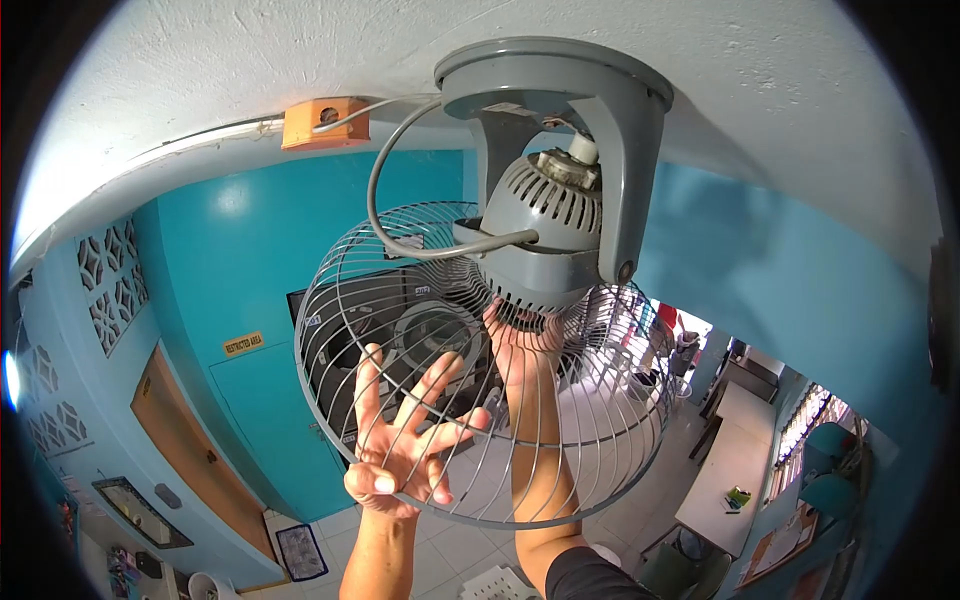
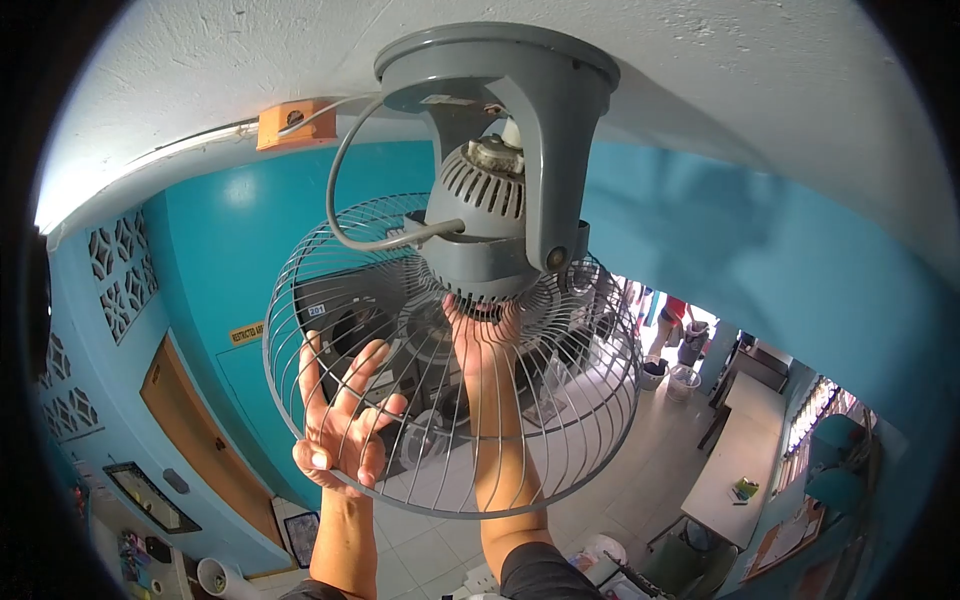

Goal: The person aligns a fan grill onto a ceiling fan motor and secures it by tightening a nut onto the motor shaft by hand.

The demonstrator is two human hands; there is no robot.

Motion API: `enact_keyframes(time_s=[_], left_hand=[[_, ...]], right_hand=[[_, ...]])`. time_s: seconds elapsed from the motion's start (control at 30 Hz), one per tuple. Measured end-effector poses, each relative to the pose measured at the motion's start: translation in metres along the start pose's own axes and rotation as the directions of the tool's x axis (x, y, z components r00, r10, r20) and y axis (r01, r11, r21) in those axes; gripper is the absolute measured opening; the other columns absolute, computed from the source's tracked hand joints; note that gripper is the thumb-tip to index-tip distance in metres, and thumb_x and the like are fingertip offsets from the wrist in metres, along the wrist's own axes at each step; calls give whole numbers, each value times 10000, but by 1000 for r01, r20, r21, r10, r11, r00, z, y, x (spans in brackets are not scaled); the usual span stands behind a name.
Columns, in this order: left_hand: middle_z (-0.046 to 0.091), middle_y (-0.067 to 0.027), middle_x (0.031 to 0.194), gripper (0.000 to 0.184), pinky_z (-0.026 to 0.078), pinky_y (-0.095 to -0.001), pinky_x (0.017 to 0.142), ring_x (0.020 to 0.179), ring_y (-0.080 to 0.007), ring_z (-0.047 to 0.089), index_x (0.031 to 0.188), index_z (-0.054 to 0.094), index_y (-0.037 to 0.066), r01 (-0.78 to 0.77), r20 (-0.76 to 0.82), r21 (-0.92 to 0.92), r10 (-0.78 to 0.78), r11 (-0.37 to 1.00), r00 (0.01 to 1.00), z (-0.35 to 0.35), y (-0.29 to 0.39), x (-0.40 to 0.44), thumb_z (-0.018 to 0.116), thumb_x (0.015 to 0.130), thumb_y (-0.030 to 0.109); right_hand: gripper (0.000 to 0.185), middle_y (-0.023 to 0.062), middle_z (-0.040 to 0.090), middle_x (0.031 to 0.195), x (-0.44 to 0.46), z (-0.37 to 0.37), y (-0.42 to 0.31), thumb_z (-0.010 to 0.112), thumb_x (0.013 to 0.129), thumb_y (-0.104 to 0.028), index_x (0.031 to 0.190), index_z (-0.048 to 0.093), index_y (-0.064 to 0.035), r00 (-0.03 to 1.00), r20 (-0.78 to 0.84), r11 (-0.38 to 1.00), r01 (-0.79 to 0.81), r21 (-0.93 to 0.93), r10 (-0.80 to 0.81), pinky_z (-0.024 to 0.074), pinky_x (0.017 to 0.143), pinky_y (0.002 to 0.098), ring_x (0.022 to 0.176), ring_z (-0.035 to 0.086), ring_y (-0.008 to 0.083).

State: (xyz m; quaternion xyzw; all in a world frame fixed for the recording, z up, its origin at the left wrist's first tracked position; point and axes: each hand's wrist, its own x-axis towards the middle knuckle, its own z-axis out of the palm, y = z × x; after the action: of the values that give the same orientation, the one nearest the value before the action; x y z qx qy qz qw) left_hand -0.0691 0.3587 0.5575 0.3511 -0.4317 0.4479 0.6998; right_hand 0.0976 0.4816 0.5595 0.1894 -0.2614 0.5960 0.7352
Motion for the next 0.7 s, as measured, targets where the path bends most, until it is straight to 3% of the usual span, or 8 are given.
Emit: enact_keyframes(time_s=[0.07, 0.2, 0.27, 0.3, 0.43, 0.57, 0.63, 0.7], left_hand=[[-152, -274, 1297, 973, 510, -477, 646, 1129, -535, 171, 1286, -133, 288, 0, -3, 1, 0, 1000, 1000, 1, 0, 0, 423, 567, -60], [-158, -273, 1296, 971, 511, -475, 644, 1134, -534, 154, 1287, -129, 289, 4, 11, 6, -4, 1000, 1000, -1, -1, -1, 428, 572, -60], [-157, -273, 1296, 969, 512, -474, 643, 1134, -535, 153, 1288, -124, 287, 7, 12, 8, -7, 1000, 1000, -1, -1, -1, 431, 573, -58], [-156, -272, 1296, 968, 512, -474, 642, 1134, -536, 152, 1290, -119, 286, 7, 10, 12, -7, 1000, 1000, -1, -1, -1, 435, 574, -57], [-156, -270, 1298, 963, 514, -472, 642, 1133, -539, 145, 1292, -111, 284, 6, 8, 18, -7, 1000, 1000, 0, -3, -1, 437, 576, -56], [-156, -269, 1298, 964, 510, -475, 651, 1132, -543, 138, 1291, -115, 285, -1, 10, 16, 1, 1000, 1000, 0, -4, 0, 436, 577, -56], [-157, -269, 1298, 965, 509, -476, 653, 1132, -543, 137, 1290, -118, 284, -3, 11, 17, 2, 1000, 1000, 0, -3, 0, 437, 577, -55], [-156, -270, 1298, 967, 508, -477, 655, 1134, -540, 140, 1289, -126, 279, 1, 17, 19, -2, 1000, 1000, -1, -3, 0, 436, 577, -55]], right_hand=[[418, 128, 500, 992, -2, 3, -3, 570, 736, -291, 1036, 433, -35, 998, -58, 998, -29, -56, 25, 452, 749, 458, 879, 512, 268], [286, 122, 538, 907, -4, 3, -6, 542, 750, -300, 879, 492, -49, 999, -5, 981, -45, -188, 45, 446, 780, 504, 910, 519, 301], [214, 135, 552, 889, -9, 9, -8, 520, 771, -252, 802, 502, -41, 996, -58, 959, -81, -272, 67, 446, 776, 505, 947, 507, 323], [180, 153, 536, 975, -6, -7, -10, 490, 792, -197, 836, 499, -23, 993, 40, 981, -103, -166, 111, 449, 776, 485, 984, 487, 339], [162, 151, 531, 978, -13, -7, -13, 477, 806, -176, 842, 497, -19, 998, 17, 968, -52, -246, 58, 444, 788, 470, 1003, 475, 339], [143, 111, 535, 830, -11, -20, -14, 481, 811, -174, 836, 500, -34, 1000, -3, 966, -1, -257, 0, 415, 825, 452, 924, 515, 283], [127, 84, 538, 800, -15, -21, -16, 475, 815, -166, 829, 499, -42, 978, -173, 954, 62, -293, -116, 418, 796, 433, 826, 529, 221], [127, 74, 535, 772, -21, -20, -24, 480, 813, -171, 829, 499, -47, 979, -168, 955, 60, -291, -113, 416, 783, 419, 786, 523, 199]])
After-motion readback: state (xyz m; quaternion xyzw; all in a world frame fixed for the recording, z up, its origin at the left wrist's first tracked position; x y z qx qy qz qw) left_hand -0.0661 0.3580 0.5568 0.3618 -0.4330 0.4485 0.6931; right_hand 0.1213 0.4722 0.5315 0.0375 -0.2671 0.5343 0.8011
